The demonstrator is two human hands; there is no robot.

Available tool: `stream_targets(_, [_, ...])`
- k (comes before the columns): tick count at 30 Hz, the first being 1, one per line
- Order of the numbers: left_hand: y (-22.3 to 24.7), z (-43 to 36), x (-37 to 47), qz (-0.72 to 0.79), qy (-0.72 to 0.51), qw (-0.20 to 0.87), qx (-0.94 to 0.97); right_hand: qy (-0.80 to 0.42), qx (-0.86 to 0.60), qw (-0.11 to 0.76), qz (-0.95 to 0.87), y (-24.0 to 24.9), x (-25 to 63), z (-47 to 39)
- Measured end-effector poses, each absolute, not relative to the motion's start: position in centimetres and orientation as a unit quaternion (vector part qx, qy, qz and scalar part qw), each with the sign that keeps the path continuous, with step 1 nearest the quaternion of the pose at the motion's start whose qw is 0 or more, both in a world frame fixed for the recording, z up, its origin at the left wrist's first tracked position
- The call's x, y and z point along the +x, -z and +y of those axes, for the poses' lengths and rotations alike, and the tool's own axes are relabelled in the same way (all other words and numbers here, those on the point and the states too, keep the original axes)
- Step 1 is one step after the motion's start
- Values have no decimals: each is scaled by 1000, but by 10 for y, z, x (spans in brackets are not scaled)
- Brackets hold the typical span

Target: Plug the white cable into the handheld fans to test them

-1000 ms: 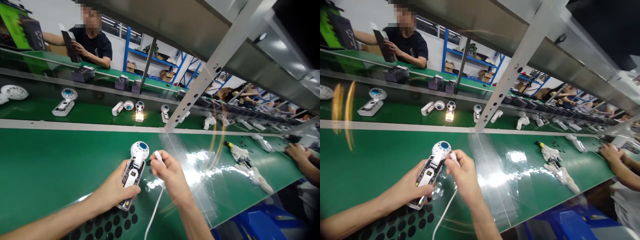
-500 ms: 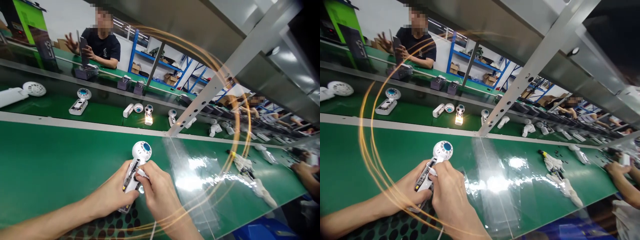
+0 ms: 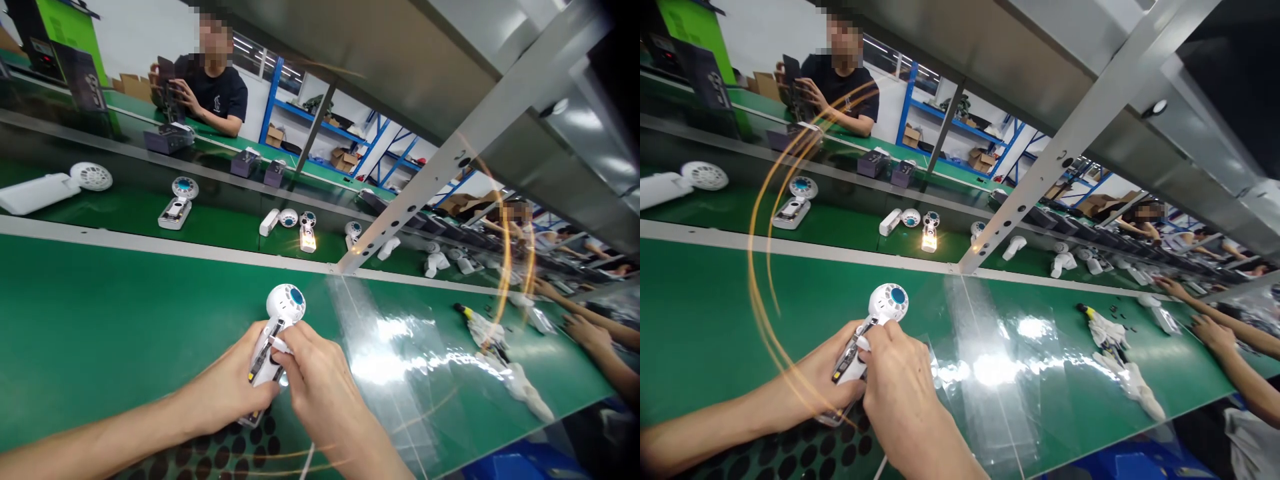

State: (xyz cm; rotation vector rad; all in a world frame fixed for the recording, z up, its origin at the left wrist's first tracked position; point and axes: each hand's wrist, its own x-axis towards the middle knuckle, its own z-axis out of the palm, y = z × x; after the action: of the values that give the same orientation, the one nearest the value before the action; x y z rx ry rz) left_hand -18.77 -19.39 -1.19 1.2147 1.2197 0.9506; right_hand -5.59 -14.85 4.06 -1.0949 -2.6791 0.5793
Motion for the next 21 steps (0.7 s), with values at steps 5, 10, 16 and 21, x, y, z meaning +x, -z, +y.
stream_targets(5, [7, -195, -188, 509, -420, 557, 505, -169, -374, 197, -890, -28, -54, -153])
stream_targets(10, [7, -195, -189, 486, -440, 564, 502, -164, -341, 284, -881, -18, -51, -156])
stream_targets(16, [27, -192, -191, 490, -472, 541, 495, -112, -297, 272, -909, -13, -46, -160])
stream_targets(21, [31, -182, -197, 539, -497, 505, 456, -82, -283, 319, -901, 2, -49, -159])
